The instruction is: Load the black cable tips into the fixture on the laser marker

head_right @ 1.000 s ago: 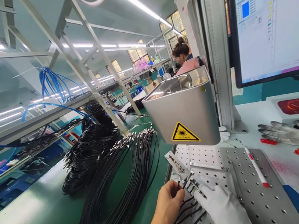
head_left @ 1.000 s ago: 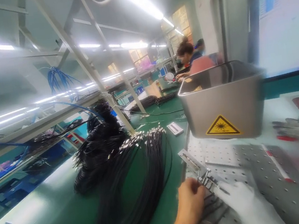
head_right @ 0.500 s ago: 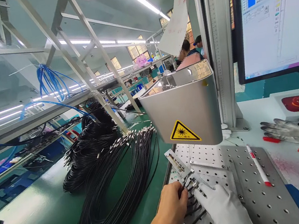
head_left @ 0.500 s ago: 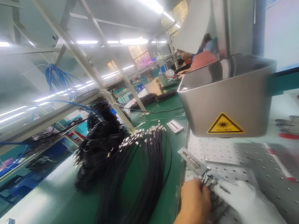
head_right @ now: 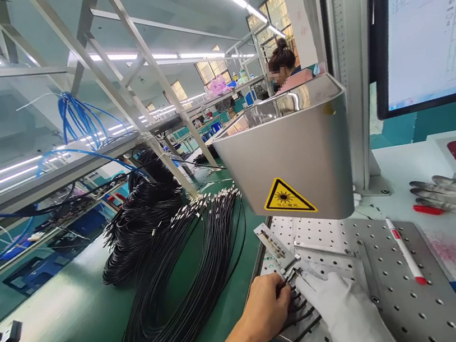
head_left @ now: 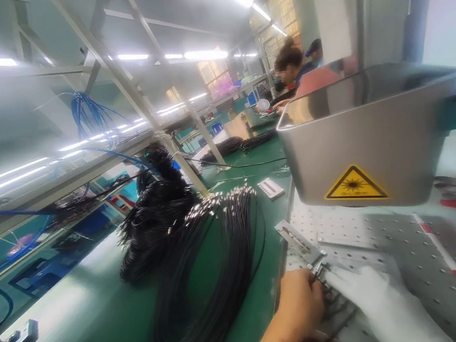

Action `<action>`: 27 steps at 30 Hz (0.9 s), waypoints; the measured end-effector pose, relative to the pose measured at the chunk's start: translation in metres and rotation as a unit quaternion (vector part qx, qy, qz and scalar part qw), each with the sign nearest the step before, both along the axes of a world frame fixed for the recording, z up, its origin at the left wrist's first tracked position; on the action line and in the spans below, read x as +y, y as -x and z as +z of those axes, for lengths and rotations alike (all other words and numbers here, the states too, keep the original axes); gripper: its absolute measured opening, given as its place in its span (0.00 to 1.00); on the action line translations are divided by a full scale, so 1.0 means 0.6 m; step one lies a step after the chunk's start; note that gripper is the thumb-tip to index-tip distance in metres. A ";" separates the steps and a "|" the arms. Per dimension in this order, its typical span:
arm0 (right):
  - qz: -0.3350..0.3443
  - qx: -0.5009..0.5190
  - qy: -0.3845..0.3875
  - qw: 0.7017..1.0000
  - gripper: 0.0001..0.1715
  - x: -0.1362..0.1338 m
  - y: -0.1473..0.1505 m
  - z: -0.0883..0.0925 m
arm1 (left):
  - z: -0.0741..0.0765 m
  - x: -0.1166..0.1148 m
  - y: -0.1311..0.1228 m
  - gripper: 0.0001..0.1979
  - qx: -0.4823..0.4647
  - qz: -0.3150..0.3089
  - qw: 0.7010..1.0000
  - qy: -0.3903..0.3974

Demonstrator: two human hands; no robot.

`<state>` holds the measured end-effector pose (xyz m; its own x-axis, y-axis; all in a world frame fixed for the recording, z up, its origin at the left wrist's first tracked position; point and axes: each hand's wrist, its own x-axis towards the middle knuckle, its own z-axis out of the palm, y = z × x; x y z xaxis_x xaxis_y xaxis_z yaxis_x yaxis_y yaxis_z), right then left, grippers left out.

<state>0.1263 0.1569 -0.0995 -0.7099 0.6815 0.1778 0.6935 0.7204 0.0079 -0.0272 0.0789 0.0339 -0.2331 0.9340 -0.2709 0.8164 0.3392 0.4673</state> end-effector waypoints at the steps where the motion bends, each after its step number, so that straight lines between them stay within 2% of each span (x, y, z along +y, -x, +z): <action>1: 0.006 0.005 -0.001 1.000 0.36 0.000 0.000 0.007 | -0.002 0.000 0.001 0.11 -0.001 -0.001 1.000 0.001; 4: 0.004 0.028 0.014 0.999 0.29 -0.008 0.004 0.024 | -0.004 0.001 0.000 0.12 0.013 -0.013 1.000 0.015; 7: -0.048 0.062 0.043 0.996 0.22 -0.025 0.008 0.035 | -0.003 0.004 -0.006 0.14 0.034 -0.029 0.999 0.028; 11: -0.072 0.083 0.044 0.993 0.24 -0.035 0.007 0.035 | -0.005 0.008 -0.008 0.15 0.059 -0.053 0.996 0.030; 13: -0.045 0.077 0.027 0.996 0.26 -0.028 0.005 0.026 | -0.007 0.006 -0.004 0.12 0.027 -0.036 0.999 0.017; 16: 0.001 0.061 0.010 0.998 0.30 -0.006 0.007 0.003 | -0.008 0.000 0.007 0.08 -0.062 0.026 0.997 -0.027; 20: -0.019 0.053 -0.010 0.998 0.30 0.007 0.017 -0.021 | -0.009 -0.014 0.020 0.03 -0.138 0.100 0.980 -0.107; 22: -0.043 0.049 -0.039 0.997 0.31 -0.002 0.023 -0.018 | -0.011 -0.022 0.025 0.08 -0.194 0.119 0.966 -0.125; 24: -0.072 0.055 -0.050 0.995 0.30 -0.016 0.027 -0.007 | -0.014 -0.028 0.028 0.08 -0.243 0.126 0.953 -0.133; 27: -0.104 0.072 -0.027 0.992 0.29 -0.031 0.031 0.014 | -0.011 -0.027 0.027 0.05 -0.209 0.097 0.959 -0.162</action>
<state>0.1080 0.1382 -0.0914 -0.5192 0.7973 0.3080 0.8241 0.5625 -0.0668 -0.0434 0.0628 0.0270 -0.3456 0.9349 -0.0808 0.4710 0.2473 0.8468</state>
